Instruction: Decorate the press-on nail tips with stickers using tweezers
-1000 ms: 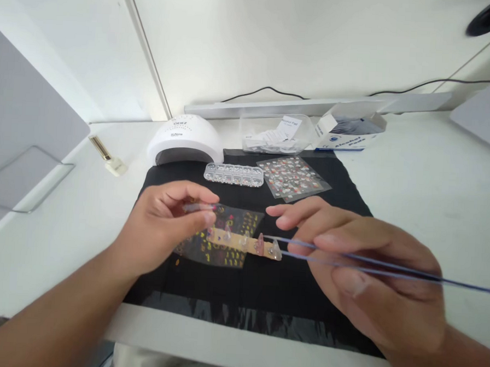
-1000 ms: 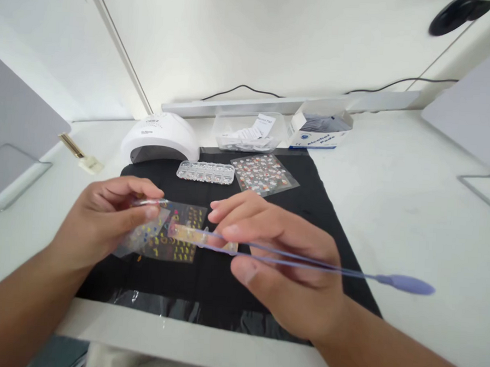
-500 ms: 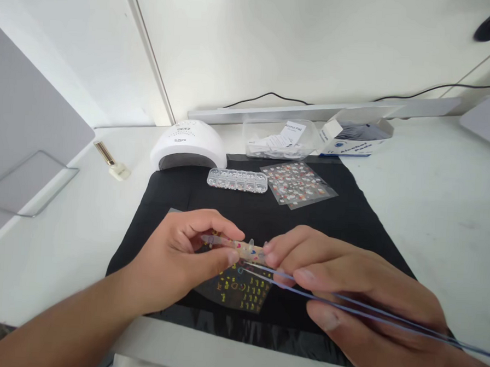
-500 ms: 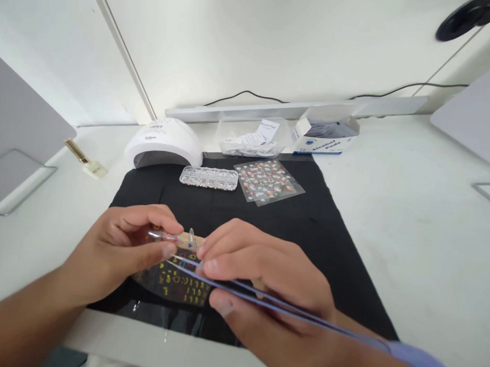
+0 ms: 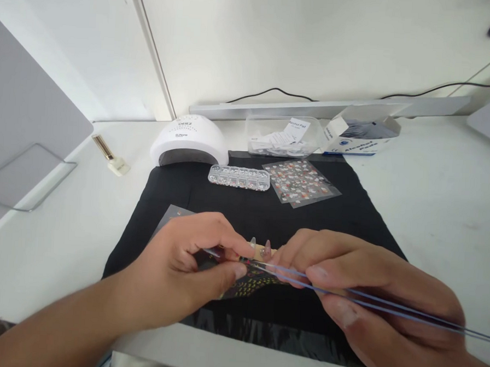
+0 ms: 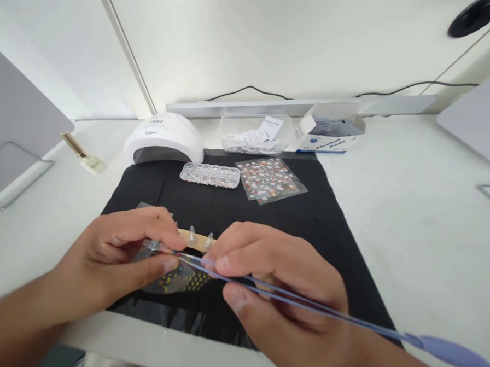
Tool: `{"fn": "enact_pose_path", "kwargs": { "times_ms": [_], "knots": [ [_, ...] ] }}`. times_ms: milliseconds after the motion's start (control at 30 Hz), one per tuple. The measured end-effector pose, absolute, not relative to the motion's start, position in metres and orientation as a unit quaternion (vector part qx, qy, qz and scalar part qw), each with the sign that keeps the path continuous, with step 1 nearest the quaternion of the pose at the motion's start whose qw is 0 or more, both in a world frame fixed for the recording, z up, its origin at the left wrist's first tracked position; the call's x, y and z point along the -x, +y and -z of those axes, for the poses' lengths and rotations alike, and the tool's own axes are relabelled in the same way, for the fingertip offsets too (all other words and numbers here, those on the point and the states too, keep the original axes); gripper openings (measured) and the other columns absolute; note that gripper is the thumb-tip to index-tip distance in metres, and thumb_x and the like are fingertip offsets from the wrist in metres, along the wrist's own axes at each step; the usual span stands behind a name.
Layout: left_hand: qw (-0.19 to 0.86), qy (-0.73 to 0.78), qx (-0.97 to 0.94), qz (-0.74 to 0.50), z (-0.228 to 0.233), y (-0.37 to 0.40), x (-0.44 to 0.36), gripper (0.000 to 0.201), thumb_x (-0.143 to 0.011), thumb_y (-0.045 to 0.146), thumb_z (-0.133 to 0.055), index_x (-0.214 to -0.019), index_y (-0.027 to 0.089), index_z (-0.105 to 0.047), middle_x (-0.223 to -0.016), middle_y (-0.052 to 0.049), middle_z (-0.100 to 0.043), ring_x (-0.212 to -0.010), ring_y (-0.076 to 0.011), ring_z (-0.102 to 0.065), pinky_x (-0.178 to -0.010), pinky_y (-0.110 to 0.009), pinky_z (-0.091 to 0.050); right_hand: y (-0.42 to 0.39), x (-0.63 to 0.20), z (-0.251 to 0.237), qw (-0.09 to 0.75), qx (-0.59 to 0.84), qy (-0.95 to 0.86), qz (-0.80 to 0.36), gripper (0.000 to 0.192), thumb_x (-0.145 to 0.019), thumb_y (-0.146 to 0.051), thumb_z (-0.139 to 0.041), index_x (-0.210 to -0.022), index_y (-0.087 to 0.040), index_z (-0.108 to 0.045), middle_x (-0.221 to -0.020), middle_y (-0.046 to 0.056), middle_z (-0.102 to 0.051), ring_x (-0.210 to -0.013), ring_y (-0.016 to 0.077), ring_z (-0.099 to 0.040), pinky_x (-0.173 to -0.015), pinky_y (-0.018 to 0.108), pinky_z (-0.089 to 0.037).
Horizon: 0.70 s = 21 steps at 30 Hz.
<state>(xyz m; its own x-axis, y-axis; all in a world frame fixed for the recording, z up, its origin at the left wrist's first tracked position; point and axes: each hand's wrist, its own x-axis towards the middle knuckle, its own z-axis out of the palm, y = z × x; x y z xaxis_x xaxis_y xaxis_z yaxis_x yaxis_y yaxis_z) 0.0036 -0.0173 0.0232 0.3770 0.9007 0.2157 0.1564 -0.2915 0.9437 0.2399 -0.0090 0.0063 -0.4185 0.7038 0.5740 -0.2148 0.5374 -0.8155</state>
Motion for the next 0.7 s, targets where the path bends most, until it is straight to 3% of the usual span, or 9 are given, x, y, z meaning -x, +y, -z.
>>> {"fn": "enact_pose_path", "kwargs": {
  "times_ms": [700],
  "knots": [
    [0.393, 0.349, -0.753, -0.397, -0.0251, -0.0195, -0.003, 0.017, -0.087, 0.002, -0.069, -0.094, 0.015, -0.076, -0.08, 0.0, -0.069, -0.072, -0.0079, -0.064, -0.066, -0.016, -0.05, -0.0073, -0.2387, -0.0039, 0.479, 0.18, -0.734, -0.446, 0.045, -0.087, 0.002, -0.059, -0.118, -0.026, -0.075, -0.088, 0.007, -0.071, -0.079, 0.0212, -0.072, -0.07, 0.039, -0.064]
  ]
}}
